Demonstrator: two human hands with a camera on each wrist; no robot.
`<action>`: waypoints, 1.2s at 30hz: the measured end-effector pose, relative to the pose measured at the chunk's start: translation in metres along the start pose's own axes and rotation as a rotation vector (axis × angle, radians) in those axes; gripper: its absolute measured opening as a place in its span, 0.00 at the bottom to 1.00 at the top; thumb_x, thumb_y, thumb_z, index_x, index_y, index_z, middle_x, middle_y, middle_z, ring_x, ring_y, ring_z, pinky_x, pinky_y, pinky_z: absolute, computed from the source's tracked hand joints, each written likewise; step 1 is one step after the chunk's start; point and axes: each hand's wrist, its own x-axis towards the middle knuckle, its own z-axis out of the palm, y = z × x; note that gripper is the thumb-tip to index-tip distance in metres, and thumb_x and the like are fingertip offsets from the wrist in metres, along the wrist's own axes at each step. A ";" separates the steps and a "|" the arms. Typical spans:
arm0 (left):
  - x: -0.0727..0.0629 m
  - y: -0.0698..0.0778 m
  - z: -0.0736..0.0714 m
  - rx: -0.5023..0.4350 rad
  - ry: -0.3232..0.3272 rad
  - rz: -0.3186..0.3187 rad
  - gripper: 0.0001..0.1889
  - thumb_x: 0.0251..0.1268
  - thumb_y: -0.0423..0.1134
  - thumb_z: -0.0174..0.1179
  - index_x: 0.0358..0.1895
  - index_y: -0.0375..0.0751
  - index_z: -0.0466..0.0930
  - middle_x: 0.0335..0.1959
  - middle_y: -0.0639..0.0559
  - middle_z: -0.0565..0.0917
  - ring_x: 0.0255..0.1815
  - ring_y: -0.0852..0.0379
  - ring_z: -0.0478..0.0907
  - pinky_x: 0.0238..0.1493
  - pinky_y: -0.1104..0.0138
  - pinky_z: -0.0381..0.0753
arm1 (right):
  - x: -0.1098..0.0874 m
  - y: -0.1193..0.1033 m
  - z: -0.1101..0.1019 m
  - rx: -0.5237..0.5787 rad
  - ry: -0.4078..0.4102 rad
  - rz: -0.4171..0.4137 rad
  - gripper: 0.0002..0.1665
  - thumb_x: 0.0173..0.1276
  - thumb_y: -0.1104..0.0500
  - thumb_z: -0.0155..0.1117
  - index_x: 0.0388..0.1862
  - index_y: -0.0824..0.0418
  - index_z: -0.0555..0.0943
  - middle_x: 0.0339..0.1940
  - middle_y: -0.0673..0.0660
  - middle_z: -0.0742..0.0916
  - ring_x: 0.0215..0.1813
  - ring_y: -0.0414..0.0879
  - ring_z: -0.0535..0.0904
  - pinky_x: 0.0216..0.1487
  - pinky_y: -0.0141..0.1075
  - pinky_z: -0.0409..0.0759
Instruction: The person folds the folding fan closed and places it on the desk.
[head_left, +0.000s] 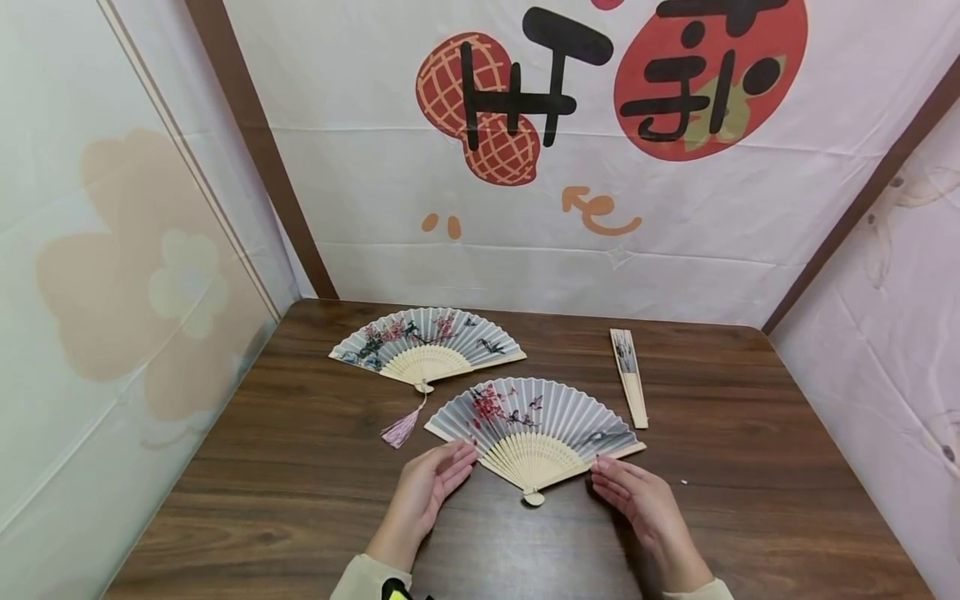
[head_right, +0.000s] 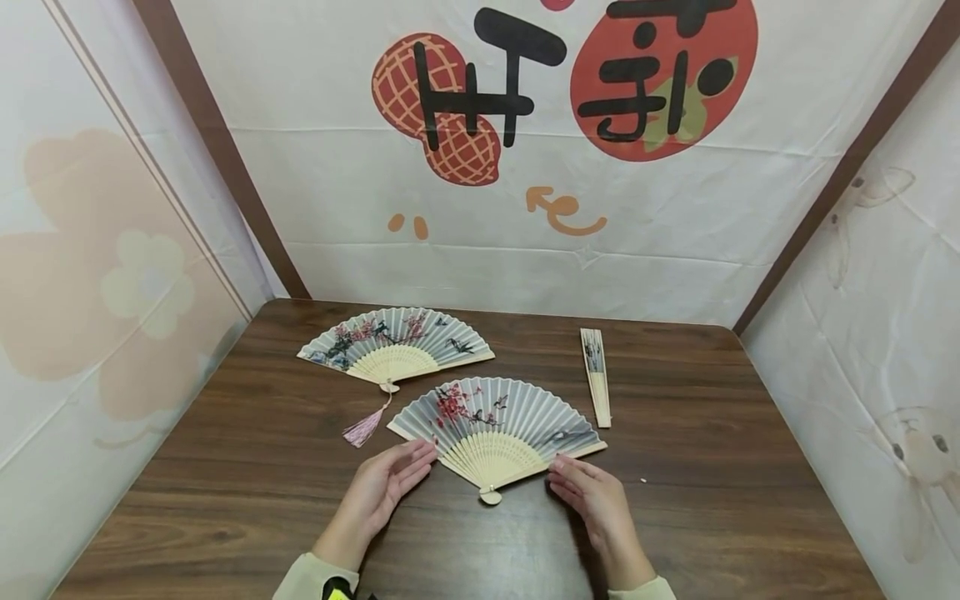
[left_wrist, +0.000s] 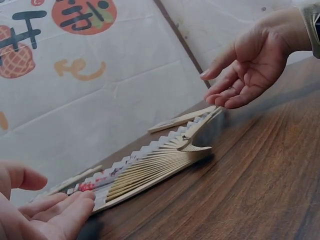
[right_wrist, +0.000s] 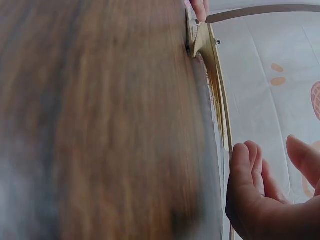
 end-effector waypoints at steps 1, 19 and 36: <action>-0.001 -0.001 0.000 0.005 -0.005 0.000 0.27 0.78 0.36 0.46 0.68 0.14 0.59 0.64 0.23 0.73 0.56 0.53 0.83 0.59 0.66 0.84 | 0.000 0.000 -0.001 -0.001 -0.018 0.009 0.09 0.73 0.66 0.58 0.48 0.69 0.82 0.33 0.48 0.89 0.42 0.40 0.86 0.51 0.33 0.87; -0.012 -0.003 -0.007 -0.001 -0.039 -0.026 0.28 0.79 0.36 0.41 0.68 0.11 0.55 0.63 0.23 0.74 0.54 0.55 0.83 0.59 0.66 0.84 | 0.005 0.004 -0.016 0.054 -0.370 0.189 0.14 0.79 0.61 0.51 0.42 0.57 0.85 0.40 0.52 0.91 0.45 0.41 0.87 0.55 0.35 0.86; -0.013 -0.007 -0.008 -0.020 -0.047 -0.038 0.28 0.78 0.36 0.41 0.68 0.10 0.54 0.62 0.24 0.76 0.52 0.56 0.84 0.59 0.66 0.84 | 0.010 0.010 -0.011 0.137 -0.393 0.264 0.12 0.79 0.58 0.51 0.46 0.63 0.81 0.44 0.59 0.89 0.50 0.46 0.86 0.60 0.37 0.85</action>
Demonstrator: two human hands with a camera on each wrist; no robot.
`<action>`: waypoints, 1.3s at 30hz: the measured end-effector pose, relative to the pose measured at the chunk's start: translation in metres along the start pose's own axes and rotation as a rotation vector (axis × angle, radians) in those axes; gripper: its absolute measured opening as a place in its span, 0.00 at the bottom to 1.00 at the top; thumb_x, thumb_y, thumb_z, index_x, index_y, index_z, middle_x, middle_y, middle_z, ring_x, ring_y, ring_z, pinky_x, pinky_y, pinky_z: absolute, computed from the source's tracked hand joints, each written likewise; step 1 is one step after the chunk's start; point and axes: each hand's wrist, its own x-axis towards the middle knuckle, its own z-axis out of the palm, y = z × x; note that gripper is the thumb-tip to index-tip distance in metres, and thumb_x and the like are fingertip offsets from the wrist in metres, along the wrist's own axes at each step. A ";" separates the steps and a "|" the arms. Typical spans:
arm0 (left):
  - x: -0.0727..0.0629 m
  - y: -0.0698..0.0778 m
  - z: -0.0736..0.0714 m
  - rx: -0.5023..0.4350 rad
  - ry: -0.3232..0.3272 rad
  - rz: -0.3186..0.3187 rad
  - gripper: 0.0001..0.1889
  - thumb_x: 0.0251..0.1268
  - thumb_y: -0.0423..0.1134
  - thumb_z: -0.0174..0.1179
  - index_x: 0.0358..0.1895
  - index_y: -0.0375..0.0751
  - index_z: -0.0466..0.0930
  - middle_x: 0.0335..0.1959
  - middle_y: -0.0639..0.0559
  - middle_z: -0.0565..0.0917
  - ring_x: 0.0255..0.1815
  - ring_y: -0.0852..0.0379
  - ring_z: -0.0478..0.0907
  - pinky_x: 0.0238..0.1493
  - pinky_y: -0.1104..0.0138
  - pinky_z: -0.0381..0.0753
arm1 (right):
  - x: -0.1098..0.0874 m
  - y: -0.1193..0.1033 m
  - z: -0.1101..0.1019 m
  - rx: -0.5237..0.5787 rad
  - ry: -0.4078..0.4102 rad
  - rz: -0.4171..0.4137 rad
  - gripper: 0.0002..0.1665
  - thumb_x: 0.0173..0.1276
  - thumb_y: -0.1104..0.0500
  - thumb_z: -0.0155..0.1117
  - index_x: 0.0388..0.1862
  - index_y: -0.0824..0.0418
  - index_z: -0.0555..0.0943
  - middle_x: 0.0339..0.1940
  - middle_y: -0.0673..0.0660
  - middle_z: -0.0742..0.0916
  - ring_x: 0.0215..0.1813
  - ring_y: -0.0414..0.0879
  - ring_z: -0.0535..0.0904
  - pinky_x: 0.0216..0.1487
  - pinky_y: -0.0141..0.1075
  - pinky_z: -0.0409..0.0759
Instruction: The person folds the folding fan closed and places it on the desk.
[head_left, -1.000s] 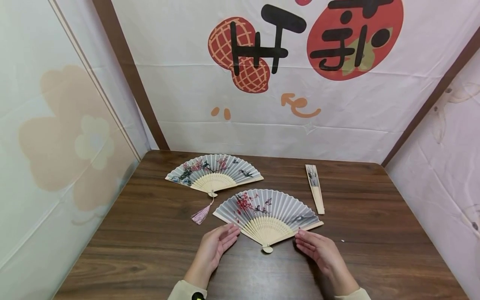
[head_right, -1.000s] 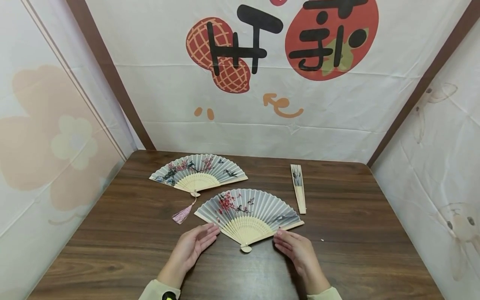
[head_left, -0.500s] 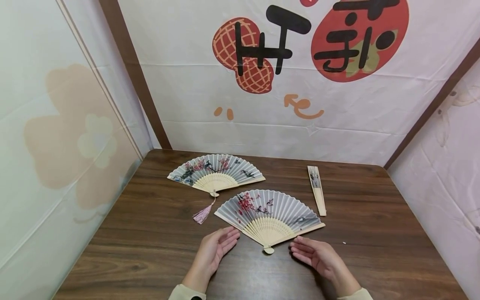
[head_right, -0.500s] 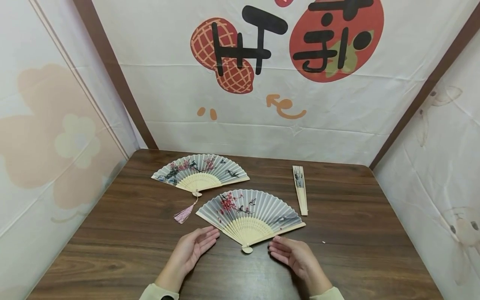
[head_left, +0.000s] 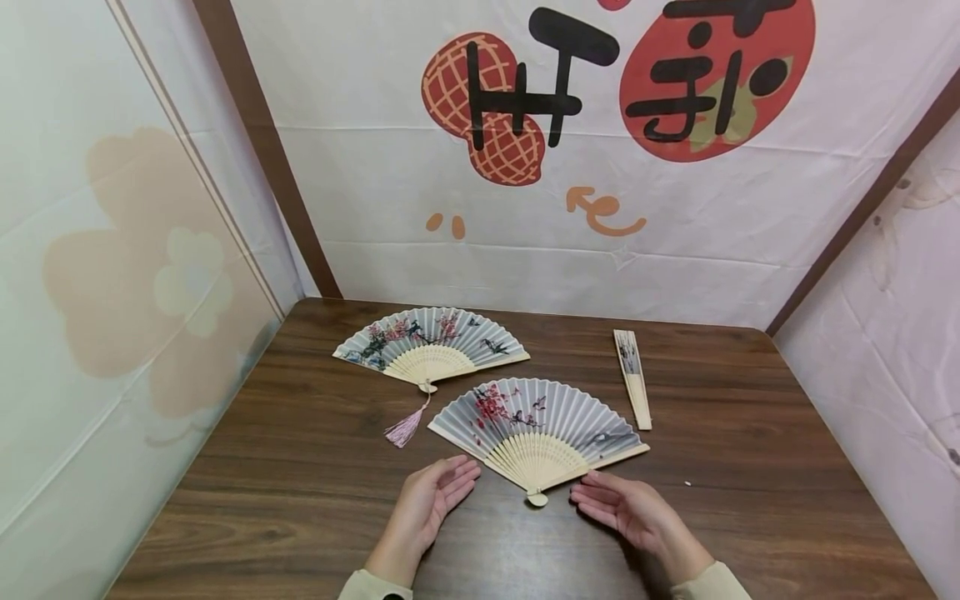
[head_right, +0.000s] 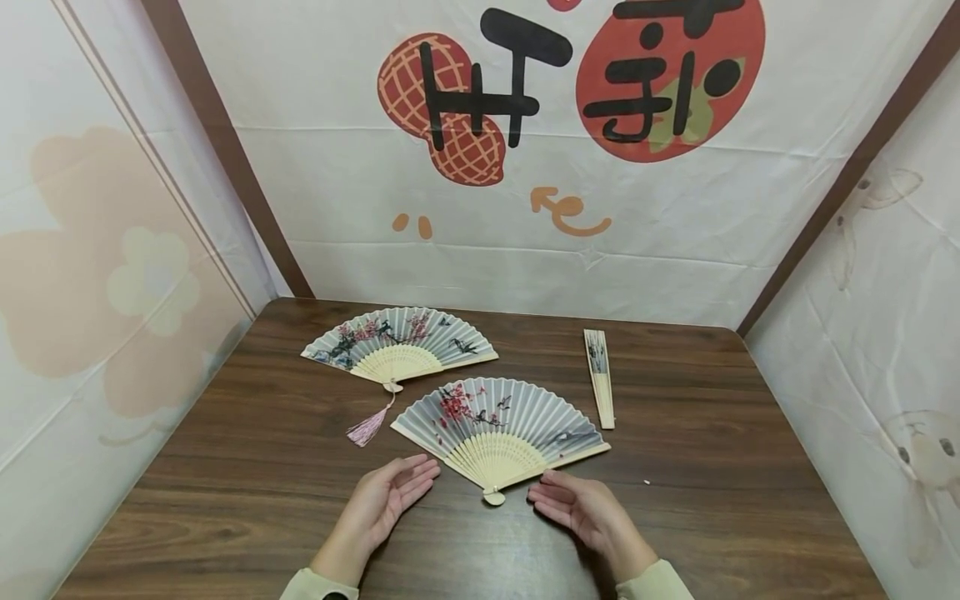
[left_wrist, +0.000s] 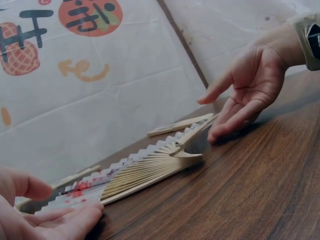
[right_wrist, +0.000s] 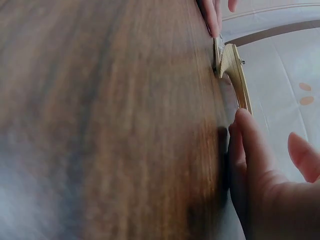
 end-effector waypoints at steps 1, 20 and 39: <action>0.000 0.000 0.000 -0.001 0.000 -0.002 0.28 0.78 0.36 0.41 0.68 0.10 0.54 0.62 0.24 0.76 0.52 0.56 0.84 0.59 0.66 0.84 | 0.001 0.000 0.000 0.005 -0.003 0.002 0.12 0.79 0.58 0.51 0.46 0.63 0.81 0.44 0.59 0.89 0.50 0.46 0.86 0.60 0.37 0.85; 0.000 -0.001 0.000 -0.001 0.006 -0.010 0.29 0.79 0.37 0.41 0.68 0.11 0.54 0.62 0.25 0.76 0.52 0.57 0.84 0.58 0.66 0.84 | 0.014 0.001 0.005 0.037 0.065 -0.008 0.16 0.79 0.65 0.49 0.36 0.57 0.83 0.37 0.57 0.90 0.43 0.44 0.88 0.53 0.34 0.87; 0.001 0.001 0.001 -0.017 0.015 -0.017 0.28 0.79 0.35 0.40 0.68 0.11 0.55 0.61 0.24 0.76 0.52 0.56 0.84 0.58 0.67 0.84 | 0.017 0.004 0.009 0.057 0.098 -0.048 0.15 0.78 0.66 0.49 0.34 0.59 0.81 0.33 0.53 0.90 0.41 0.41 0.88 0.50 0.31 0.87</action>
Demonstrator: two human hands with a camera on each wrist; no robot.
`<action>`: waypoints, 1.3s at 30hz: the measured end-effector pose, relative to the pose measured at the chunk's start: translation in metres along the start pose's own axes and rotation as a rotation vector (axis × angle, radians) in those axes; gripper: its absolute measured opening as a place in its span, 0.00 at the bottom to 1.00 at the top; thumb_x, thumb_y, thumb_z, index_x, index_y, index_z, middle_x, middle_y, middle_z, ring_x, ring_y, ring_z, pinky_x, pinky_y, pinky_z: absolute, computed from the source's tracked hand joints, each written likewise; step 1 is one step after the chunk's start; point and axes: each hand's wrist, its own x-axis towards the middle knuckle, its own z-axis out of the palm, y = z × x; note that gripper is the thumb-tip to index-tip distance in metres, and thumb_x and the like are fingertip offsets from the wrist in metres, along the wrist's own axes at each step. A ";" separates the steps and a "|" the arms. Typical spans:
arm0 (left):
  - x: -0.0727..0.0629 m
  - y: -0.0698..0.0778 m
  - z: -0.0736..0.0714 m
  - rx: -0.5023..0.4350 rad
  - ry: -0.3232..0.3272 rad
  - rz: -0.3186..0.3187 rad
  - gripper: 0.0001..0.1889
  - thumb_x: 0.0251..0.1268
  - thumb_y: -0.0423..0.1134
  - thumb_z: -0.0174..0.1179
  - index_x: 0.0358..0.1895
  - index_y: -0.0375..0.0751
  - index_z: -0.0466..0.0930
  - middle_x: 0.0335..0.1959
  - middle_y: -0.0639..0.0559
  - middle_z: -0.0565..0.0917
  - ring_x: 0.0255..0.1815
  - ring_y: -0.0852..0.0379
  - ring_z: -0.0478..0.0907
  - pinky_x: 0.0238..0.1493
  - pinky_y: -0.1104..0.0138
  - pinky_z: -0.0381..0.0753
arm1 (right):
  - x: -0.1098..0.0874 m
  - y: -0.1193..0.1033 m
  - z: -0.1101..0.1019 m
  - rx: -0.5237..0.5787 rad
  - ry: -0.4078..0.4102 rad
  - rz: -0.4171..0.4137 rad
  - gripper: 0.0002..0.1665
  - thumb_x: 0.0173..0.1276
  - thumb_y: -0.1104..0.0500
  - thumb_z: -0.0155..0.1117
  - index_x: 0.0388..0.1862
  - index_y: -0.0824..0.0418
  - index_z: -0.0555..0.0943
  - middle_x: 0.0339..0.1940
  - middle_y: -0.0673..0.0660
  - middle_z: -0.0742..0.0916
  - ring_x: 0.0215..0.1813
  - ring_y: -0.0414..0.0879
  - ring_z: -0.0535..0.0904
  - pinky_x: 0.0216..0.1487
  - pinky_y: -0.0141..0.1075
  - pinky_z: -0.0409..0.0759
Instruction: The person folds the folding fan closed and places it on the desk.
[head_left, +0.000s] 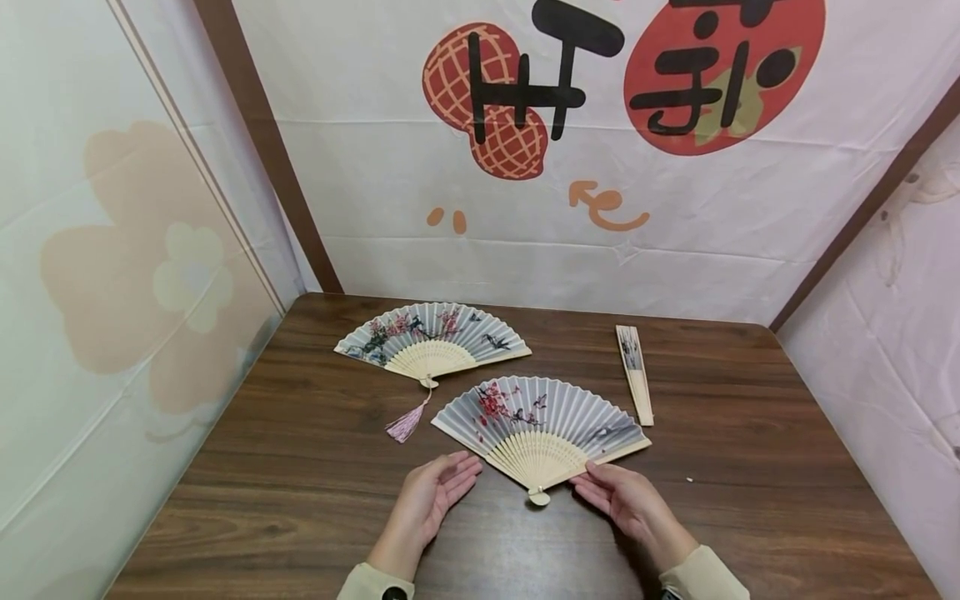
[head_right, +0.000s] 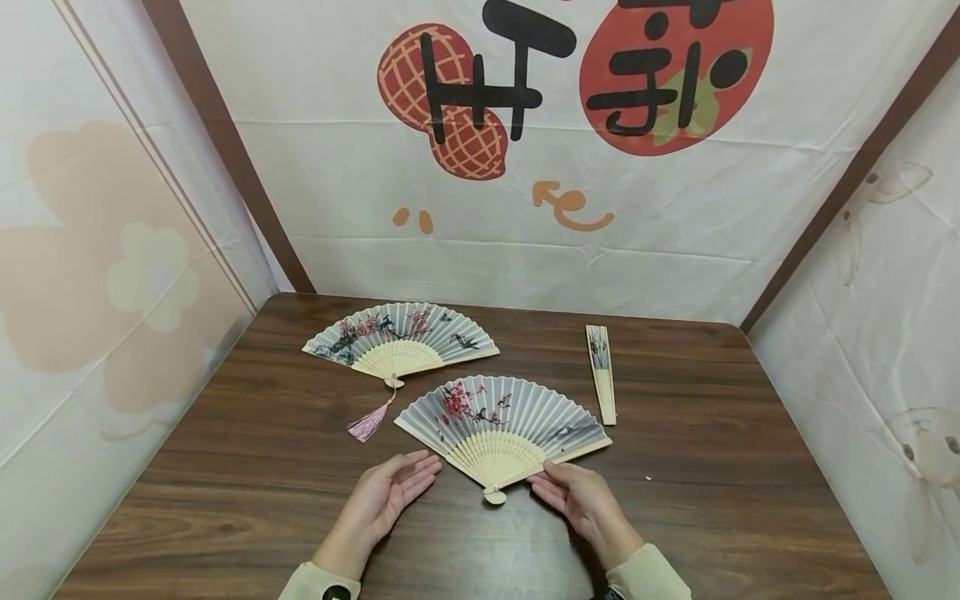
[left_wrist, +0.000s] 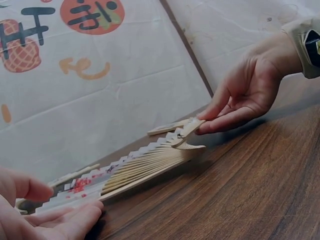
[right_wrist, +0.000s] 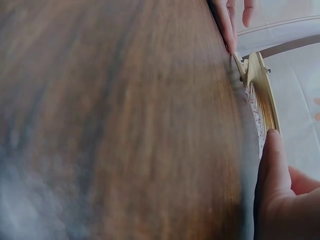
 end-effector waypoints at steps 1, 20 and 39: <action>0.000 0.000 0.000 0.000 0.000 0.001 0.28 0.79 0.36 0.41 0.68 0.11 0.55 0.62 0.24 0.76 0.52 0.56 0.84 0.58 0.67 0.84 | 0.000 0.000 0.000 -0.005 -0.002 -0.001 0.15 0.79 0.66 0.49 0.34 0.58 0.81 0.33 0.53 0.90 0.41 0.41 0.88 0.50 0.31 0.87; 0.003 -0.004 0.005 -0.090 0.137 0.074 0.22 0.76 0.29 0.48 0.65 0.13 0.59 0.40 0.48 0.87 0.42 0.62 0.85 0.50 0.70 0.87 | -0.012 -0.003 0.008 -0.058 -0.037 -0.009 0.12 0.77 0.66 0.51 0.34 0.57 0.79 0.33 0.52 0.90 0.41 0.40 0.88 0.50 0.30 0.87; 0.022 0.010 0.022 -0.170 0.220 0.165 0.11 0.73 0.28 0.51 0.52 0.23 0.72 0.34 0.51 0.87 0.39 0.62 0.86 0.48 0.68 0.88 | -0.012 -0.008 0.019 -0.042 0.042 -0.102 0.16 0.78 0.66 0.50 0.30 0.56 0.78 0.31 0.49 0.89 0.40 0.39 0.88 0.50 0.30 0.87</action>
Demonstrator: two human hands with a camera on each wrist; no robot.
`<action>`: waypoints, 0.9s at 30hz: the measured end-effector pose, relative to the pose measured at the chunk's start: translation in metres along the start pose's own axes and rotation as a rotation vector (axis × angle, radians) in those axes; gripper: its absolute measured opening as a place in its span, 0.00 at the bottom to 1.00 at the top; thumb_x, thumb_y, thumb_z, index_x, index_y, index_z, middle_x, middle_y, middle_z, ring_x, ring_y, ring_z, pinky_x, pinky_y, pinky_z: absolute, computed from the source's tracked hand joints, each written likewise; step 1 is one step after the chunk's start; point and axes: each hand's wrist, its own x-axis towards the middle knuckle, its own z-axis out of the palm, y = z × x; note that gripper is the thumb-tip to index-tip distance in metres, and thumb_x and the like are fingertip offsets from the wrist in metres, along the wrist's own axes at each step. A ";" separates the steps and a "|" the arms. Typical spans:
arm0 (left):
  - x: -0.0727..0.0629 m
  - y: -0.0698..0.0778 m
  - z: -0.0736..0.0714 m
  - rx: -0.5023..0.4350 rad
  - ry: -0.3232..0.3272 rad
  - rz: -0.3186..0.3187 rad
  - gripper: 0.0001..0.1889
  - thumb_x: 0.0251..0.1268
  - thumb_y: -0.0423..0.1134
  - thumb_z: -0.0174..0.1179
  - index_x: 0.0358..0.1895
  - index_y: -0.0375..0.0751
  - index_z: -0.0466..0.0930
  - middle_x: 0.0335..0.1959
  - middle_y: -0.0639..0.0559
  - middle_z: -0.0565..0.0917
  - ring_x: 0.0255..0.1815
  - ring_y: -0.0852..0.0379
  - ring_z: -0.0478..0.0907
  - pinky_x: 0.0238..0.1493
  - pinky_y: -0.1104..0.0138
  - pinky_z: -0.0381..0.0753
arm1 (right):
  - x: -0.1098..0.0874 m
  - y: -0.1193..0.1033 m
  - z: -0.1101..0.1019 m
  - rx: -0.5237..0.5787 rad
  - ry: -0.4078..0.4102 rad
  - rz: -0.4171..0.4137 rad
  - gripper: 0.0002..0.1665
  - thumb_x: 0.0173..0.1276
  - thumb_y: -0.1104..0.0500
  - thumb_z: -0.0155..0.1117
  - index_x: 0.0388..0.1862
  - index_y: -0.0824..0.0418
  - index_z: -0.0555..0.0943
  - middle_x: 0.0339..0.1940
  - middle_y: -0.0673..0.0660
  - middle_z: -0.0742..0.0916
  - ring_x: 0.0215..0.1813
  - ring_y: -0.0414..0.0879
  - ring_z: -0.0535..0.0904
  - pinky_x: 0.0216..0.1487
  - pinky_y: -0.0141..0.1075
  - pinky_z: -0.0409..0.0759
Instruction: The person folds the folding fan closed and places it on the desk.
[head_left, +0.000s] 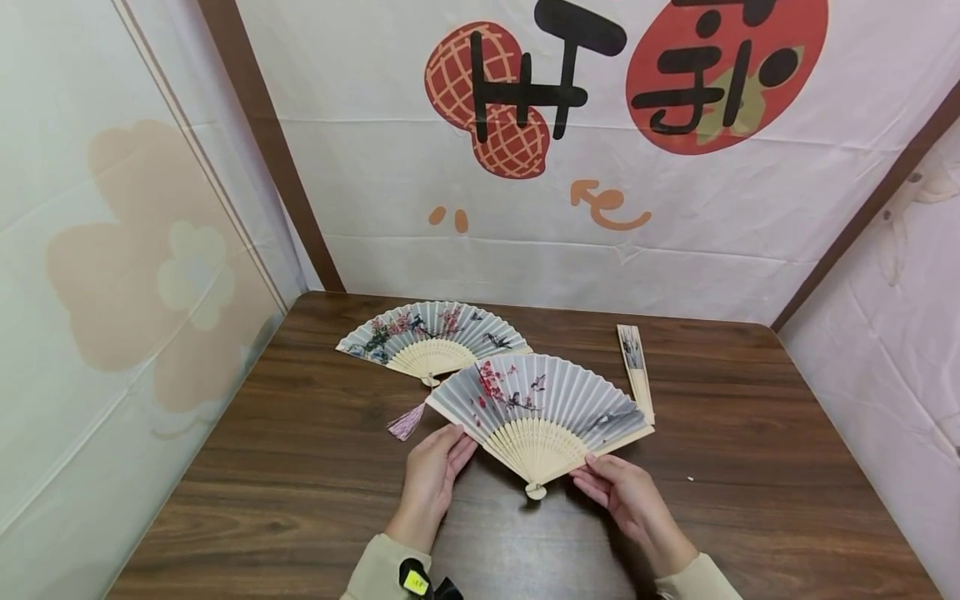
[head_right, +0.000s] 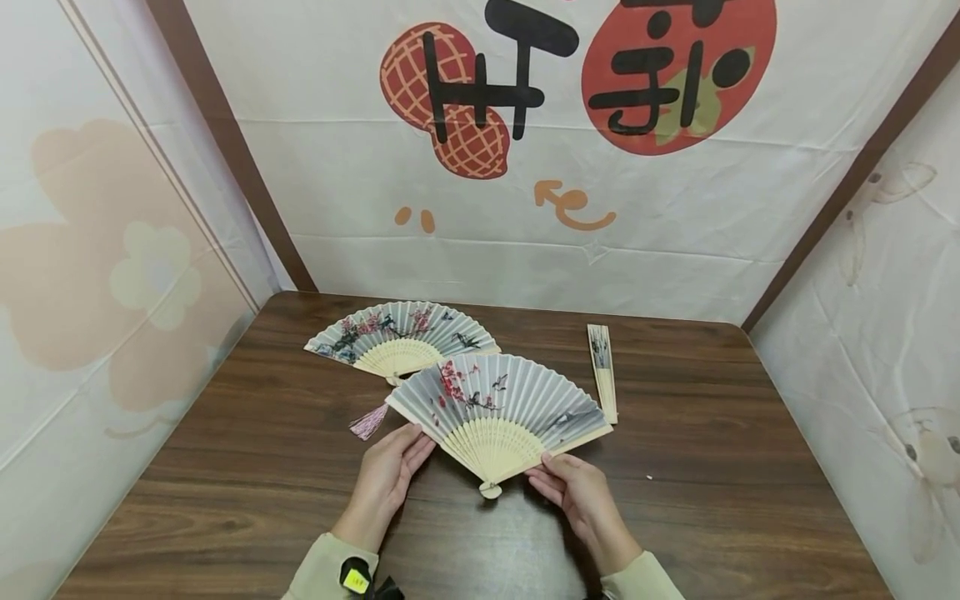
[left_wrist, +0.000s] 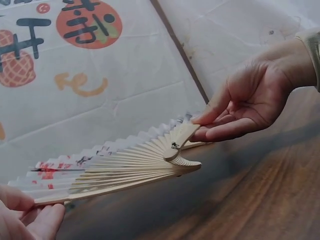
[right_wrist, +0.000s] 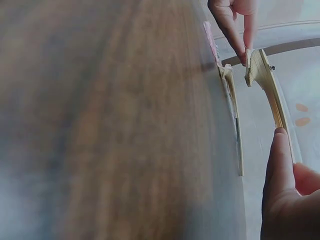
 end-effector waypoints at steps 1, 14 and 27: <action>0.002 0.001 0.002 0.000 0.002 0.005 0.11 0.73 0.28 0.52 0.52 0.23 0.72 0.34 0.51 0.87 0.39 0.62 0.86 0.48 0.68 0.88 | 0.001 -0.001 0.001 0.000 0.005 -0.004 0.16 0.78 0.66 0.49 0.30 0.56 0.78 0.30 0.49 0.89 0.39 0.39 0.88 0.50 0.30 0.87; 0.020 0.009 0.017 0.007 0.026 0.058 0.16 0.74 0.29 0.51 0.58 0.19 0.69 0.35 0.50 0.87 0.38 0.61 0.86 0.46 0.69 0.89 | 0.016 -0.010 0.009 0.001 0.092 -0.059 0.20 0.79 0.68 0.47 0.26 0.55 0.78 0.27 0.48 0.88 0.37 0.40 0.88 0.48 0.32 0.88; 0.039 0.017 0.027 0.052 0.042 0.093 0.20 0.74 0.29 0.52 0.62 0.18 0.68 0.53 0.33 0.83 0.43 0.58 0.86 0.49 0.68 0.88 | 0.030 -0.023 0.014 -0.015 0.079 -0.152 0.19 0.77 0.69 0.50 0.26 0.57 0.79 0.27 0.49 0.89 0.35 0.40 0.88 0.46 0.32 0.89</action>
